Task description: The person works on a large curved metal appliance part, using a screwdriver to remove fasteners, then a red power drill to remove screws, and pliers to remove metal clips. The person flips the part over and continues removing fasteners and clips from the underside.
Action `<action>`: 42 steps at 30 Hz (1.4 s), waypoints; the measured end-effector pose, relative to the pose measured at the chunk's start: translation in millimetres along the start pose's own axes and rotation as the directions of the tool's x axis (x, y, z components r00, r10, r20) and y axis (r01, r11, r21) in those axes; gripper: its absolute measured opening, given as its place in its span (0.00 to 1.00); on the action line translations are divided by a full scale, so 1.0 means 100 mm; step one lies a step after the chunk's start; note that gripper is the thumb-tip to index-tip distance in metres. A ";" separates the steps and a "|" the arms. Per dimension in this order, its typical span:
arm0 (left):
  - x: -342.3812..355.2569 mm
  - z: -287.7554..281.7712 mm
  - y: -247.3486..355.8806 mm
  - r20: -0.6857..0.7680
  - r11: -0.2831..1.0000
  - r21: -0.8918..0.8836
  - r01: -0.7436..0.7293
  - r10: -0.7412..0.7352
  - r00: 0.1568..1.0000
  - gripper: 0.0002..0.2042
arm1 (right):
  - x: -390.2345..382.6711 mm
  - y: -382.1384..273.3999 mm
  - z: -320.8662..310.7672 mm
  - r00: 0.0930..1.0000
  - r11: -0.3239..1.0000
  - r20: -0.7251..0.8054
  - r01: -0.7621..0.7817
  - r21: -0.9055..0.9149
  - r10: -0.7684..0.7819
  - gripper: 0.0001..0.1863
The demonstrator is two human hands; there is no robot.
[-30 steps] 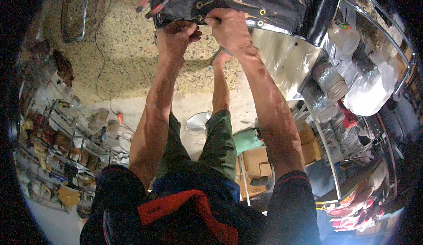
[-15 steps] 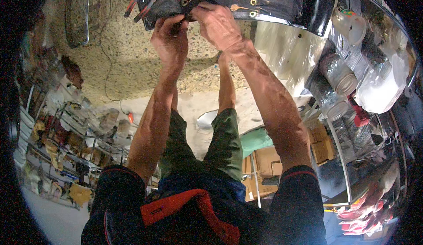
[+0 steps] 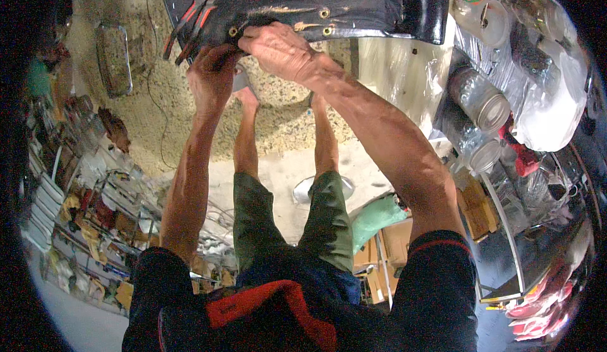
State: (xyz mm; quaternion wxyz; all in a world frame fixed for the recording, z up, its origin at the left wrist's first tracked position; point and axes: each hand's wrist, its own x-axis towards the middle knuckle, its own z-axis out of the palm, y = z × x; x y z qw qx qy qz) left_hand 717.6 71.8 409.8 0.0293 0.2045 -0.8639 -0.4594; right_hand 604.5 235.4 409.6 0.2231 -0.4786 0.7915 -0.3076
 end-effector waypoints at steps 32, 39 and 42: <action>-1.58 1.28 2.41 0.527 0.708 -0.699 -0.101 0.605 0.597 0.02 | -1.97 -0.87 0.78 0.328 0.559 -0.473 -0.650 0.515 0.818 0.03; 0.11 -0.08 1.19 0.153 0.977 -0.022 0.211 -0.206 0.967 0.09 | -1.00 0.63 -0.61 0.253 0.659 -0.688 -0.624 0.421 0.680 0.10; 0.63 -0.50 0.20 -0.041 0.955 0.278 -0.102 0.118 0.992 0.14 | -0.79 1.11 -0.75 0.295 0.756 -0.776 -0.566 0.328 0.558 0.11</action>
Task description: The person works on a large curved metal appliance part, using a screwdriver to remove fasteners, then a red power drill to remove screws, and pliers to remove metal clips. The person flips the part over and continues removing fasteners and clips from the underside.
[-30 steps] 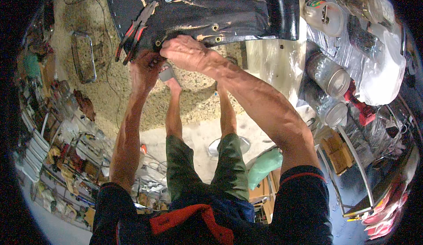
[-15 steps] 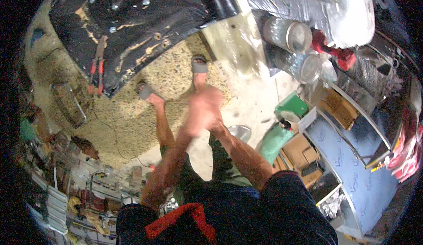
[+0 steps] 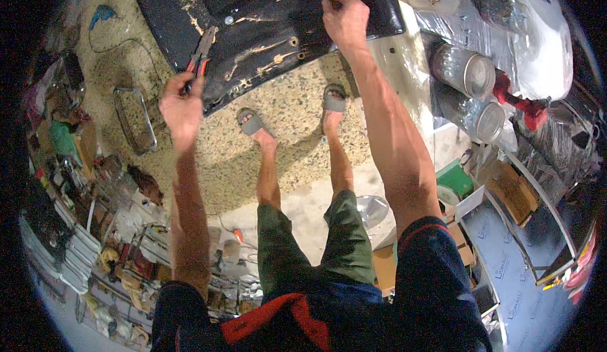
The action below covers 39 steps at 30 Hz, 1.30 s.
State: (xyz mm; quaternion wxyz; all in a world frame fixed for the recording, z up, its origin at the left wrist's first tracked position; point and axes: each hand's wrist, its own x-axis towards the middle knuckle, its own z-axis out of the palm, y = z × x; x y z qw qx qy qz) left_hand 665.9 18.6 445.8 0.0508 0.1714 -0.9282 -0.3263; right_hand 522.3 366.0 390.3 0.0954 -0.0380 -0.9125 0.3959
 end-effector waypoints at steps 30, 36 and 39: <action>0.52 -0.08 -0.17 0.303 0.972 -0.089 0.217 -0.181 0.936 0.20 | -0.39 -0.20 -0.88 0.797 0.910 0.596 -0.319 0.267 0.104 0.26; -0.66 -0.01 0.14 0.641 0.418 -0.510 0.752 -0.399 0.656 0.15 | -2.23 -1.67 -0.20 0.397 0.440 0.910 -0.843 0.310 0.121 0.28; -1.13 0.04 0.27 0.657 0.260 -0.558 0.788 -0.441 0.611 0.12 | -2.41 -1.78 -0.26 0.136 0.250 0.958 -0.966 0.072 0.253 0.17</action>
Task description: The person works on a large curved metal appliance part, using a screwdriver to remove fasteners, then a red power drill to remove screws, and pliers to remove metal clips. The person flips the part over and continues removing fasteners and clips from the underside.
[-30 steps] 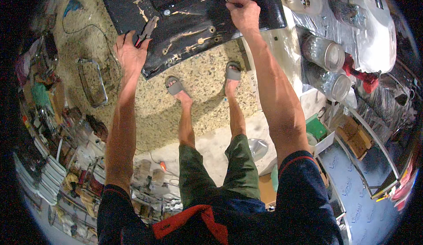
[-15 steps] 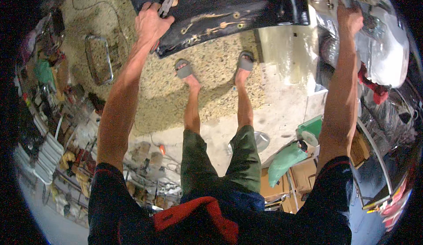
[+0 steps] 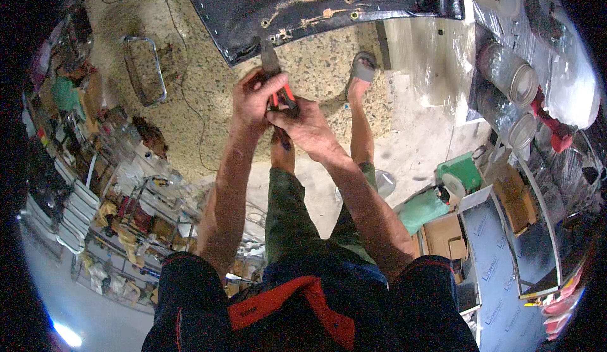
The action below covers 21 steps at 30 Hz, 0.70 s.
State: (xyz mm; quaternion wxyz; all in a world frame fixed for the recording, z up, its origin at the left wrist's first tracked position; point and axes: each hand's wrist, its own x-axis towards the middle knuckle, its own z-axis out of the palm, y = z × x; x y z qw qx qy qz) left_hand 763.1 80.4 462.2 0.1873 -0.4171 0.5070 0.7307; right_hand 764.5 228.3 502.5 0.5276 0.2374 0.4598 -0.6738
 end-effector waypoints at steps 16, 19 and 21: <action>0.23 -0.14 0.11 0.130 0.981 0.176 0.085 -0.109 0.986 0.15 | -0.02 -0.23 -0.08 0.986 0.853 0.151 -0.142 0.502 0.075 0.17; 0.23 -0.06 0.24 0.110 0.975 0.174 0.141 -0.161 0.981 0.14 | 0.04 -0.17 -0.11 0.989 0.852 0.111 -0.140 0.504 0.097 0.17; 0.22 -0.03 0.30 0.083 0.972 0.168 0.165 -0.180 0.980 0.14 | 0.07 -0.19 -0.09 0.990 0.854 0.088 -0.141 0.500 0.112 0.16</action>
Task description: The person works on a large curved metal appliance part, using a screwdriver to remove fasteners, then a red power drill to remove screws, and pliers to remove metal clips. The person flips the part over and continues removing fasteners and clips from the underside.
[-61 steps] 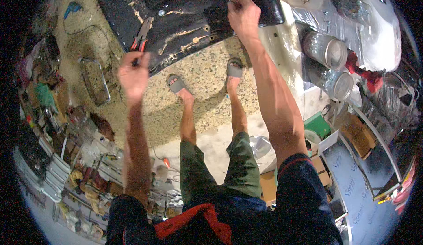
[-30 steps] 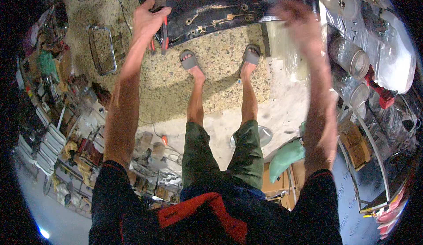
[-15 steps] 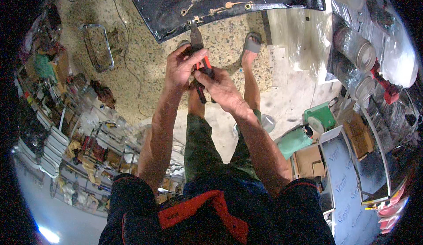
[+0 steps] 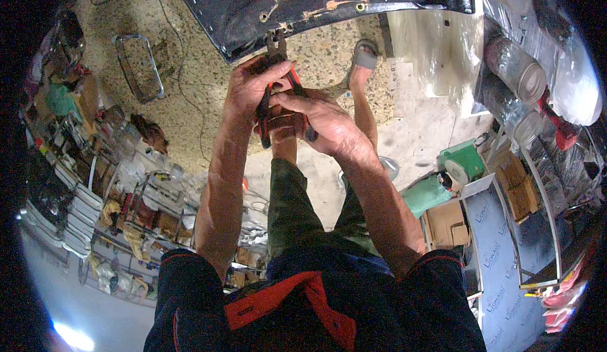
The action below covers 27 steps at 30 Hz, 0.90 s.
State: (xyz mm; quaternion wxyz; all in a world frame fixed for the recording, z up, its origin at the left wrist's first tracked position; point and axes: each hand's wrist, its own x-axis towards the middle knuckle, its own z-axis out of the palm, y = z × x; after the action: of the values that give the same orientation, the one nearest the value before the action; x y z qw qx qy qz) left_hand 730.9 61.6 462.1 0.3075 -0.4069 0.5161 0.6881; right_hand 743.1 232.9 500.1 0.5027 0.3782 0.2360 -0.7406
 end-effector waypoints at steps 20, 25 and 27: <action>0.30 -0.14 0.27 0.497 0.782 -0.340 0.523 -0.323 0.805 0.11 | 0.01 -0.41 0.72 0.970 0.721 0.160 -0.241 0.649 0.181 0.13; 0.32 -0.17 0.31 0.470 0.879 -0.179 0.442 -0.318 0.823 0.16 | 0.12 -0.32 0.68 0.971 0.723 0.179 -0.239 0.648 0.160 0.07; 0.29 -0.16 0.30 0.435 0.868 -0.187 0.461 -0.347 0.831 0.18 | 0.12 -0.26 0.71 0.982 0.756 0.131 -0.186 0.628 0.133 0.08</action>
State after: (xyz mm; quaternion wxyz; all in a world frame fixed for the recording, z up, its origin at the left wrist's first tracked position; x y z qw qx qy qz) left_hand 695.6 37.8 448.5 0.4815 -0.4031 0.2418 0.7397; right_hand 694.2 184.4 532.4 0.4146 0.5156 -0.0820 -0.7453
